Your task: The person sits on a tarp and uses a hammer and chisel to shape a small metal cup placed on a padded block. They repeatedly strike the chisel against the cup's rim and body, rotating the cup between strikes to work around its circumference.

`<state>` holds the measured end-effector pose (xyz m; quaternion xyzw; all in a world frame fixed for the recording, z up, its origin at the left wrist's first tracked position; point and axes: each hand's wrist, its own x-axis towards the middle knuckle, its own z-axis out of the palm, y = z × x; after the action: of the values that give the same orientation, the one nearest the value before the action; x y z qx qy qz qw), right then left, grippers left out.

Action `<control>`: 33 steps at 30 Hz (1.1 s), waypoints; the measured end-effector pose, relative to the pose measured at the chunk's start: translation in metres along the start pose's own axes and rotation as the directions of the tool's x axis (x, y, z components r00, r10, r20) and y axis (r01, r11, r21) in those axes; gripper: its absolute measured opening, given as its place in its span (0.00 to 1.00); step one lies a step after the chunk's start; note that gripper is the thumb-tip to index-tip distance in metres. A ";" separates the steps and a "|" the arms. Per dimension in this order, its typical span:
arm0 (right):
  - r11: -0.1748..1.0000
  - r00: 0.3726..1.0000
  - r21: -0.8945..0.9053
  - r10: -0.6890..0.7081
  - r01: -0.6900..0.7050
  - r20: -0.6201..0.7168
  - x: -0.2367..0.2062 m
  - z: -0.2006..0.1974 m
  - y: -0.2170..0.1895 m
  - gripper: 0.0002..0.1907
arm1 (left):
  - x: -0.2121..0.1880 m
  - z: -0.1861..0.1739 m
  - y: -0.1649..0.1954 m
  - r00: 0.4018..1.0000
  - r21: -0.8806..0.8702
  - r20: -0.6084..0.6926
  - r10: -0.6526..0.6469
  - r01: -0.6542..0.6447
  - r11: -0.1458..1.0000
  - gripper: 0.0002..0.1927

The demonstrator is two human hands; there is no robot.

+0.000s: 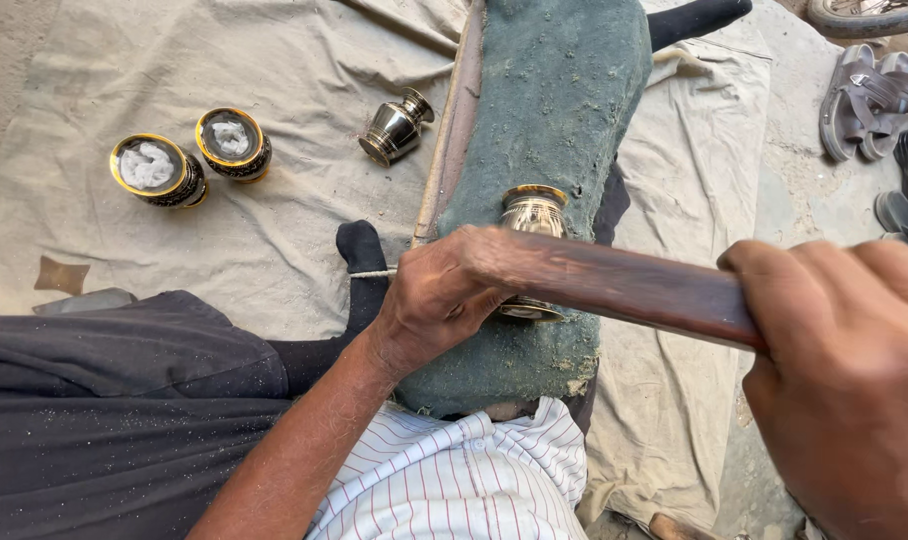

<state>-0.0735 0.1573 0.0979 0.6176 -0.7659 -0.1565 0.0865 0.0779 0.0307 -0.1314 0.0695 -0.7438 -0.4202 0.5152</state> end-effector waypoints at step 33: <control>0.076 0.889 0.893 0.170 -0.443 0.426 -0.008 0.170 -0.012 0.33 | 0.042 -0.015 0.058 0.798 0.146 0.129 -0.588 0.572 0.807 0.21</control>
<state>-0.1164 0.1853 -0.0653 0.3262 -0.7965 0.3343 -0.3839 0.0896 0.0370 -0.0594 0.2838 -0.7475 -0.5244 0.2928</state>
